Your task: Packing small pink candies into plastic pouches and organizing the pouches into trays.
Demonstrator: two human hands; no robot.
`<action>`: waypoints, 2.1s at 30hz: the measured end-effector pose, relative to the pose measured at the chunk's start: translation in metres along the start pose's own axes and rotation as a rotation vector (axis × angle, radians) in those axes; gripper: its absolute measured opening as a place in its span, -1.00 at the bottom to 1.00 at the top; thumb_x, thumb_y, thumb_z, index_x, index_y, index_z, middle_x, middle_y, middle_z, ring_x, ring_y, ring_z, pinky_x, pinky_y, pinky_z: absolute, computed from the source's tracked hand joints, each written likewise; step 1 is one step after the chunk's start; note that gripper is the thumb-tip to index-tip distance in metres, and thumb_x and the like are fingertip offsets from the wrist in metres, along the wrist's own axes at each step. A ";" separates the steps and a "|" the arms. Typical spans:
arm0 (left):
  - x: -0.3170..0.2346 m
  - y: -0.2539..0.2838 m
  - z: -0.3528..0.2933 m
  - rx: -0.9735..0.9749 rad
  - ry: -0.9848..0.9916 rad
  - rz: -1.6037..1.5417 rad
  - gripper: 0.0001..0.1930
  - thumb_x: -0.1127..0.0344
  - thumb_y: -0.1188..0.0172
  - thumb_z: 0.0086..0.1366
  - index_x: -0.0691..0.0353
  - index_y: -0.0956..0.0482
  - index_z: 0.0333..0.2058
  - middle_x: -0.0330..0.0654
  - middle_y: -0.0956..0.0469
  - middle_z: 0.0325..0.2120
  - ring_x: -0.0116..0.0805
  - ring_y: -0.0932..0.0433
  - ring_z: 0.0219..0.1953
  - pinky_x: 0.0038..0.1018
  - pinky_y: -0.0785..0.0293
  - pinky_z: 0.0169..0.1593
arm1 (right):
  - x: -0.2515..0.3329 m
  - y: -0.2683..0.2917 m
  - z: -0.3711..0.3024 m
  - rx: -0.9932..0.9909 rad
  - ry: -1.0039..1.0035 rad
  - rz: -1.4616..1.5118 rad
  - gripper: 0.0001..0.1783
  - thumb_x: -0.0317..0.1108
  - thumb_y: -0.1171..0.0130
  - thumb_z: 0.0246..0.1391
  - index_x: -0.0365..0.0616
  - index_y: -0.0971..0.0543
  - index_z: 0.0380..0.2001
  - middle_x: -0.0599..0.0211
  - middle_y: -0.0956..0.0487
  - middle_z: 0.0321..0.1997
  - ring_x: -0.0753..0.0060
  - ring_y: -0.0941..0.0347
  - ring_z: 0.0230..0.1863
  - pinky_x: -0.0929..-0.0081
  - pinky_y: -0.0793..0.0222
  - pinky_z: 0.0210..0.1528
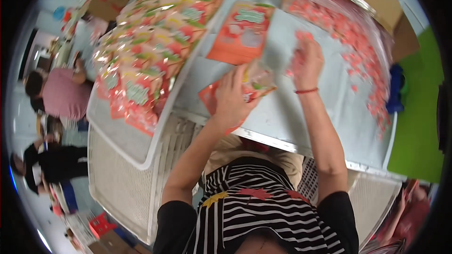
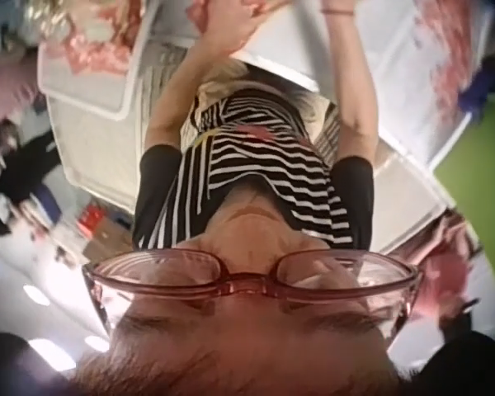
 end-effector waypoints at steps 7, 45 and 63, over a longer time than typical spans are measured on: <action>-0.016 -0.026 0.013 -0.012 -0.018 -0.028 -0.07 0.23 -0.44 -0.17 0.27 -0.13 0.18 0.07 -0.31 0.00 0.10 -0.29 0.03 -0.09 -0.25 0.09 | 0.011 -0.035 -0.017 0.046 -0.302 0.359 -0.83 -0.29 -0.15 0.10 -0.11 -0.52 -0.26 0.52 -0.44 -0.47 0.74 -0.29 -0.57 0.72 -0.17 -0.63; -0.023 -0.058 0.020 0.066 -0.024 -0.007 -0.05 0.19 -0.42 -0.15 0.30 -0.08 0.19 0.09 -0.26 0.04 0.05 -0.24 0.09 -0.08 -0.11 0.15 | -0.021 0.021 -0.034 0.330 -0.427 -0.362 -0.78 -0.33 -0.01 0.03 -0.30 -0.49 -0.41 0.51 -0.46 -0.50 0.70 -0.29 -0.46 0.66 -0.27 -0.38; -0.039 -0.065 0.045 -0.118 0.020 -0.321 -0.05 0.28 -0.39 -0.16 0.22 -0.01 0.20 0.10 -0.20 0.05 0.14 -0.20 0.10 -0.07 -0.15 0.16 | 0.033 -0.042 0.051 0.588 0.082 -1.142 -0.45 -0.03 0.22 0.25 -0.37 -0.50 -0.42 -0.22 -0.50 -0.47 -0.28 -0.44 -0.36 0.03 -0.29 -0.30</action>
Point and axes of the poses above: each hand's wrist, its own z-axis towards the middle knuckle, its own y-axis out of the back of the hand, x = y × z, the point moved 8 cm from there along z, towards the middle knuckle
